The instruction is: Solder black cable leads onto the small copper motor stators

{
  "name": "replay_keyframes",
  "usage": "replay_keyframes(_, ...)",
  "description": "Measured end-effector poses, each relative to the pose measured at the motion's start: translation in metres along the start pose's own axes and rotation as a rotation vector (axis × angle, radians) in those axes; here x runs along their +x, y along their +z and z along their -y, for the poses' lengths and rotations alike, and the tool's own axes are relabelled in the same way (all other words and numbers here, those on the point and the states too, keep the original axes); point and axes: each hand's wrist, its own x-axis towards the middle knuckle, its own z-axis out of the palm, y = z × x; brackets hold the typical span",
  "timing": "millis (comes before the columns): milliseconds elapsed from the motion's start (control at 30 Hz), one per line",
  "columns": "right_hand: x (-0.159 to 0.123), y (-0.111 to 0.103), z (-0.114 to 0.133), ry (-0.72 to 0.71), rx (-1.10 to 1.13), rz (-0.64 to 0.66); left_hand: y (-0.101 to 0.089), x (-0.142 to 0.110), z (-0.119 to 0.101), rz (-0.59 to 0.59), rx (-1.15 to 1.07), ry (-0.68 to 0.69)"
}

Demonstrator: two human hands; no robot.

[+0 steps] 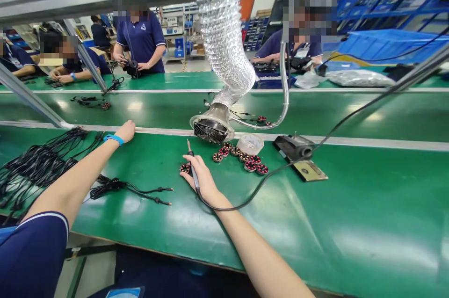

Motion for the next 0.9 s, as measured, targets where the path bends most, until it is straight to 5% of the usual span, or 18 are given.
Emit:
replay_keyframes(167, 0.000, 0.001, -0.001, -0.006, 0.015, -0.019, -0.016, -0.041, -0.047, 0.003, -0.145, 0.093)
replay_keyframes(300, 0.000, -0.001, 0.002, 0.001, 0.028, -0.022, -0.022, -0.116, -0.107, 0.203, -0.437, 0.412)
replay_keyframes(433, 0.001, -0.002, 0.005, -0.001, 0.027, -0.031, -0.016, -0.166, -0.139, 0.308, -0.427, 0.564)
replay_keyframes(600, 0.000, 0.000, 0.002, -0.006, 0.056, -0.050, -0.009, -0.158, -0.137, 0.311, -0.511, 0.560)
replay_keyframes(900, 0.009, 0.002, 0.020, -0.010, 0.143, -0.108, -0.021, -0.126, -0.148, 0.256, -1.062, 0.269)
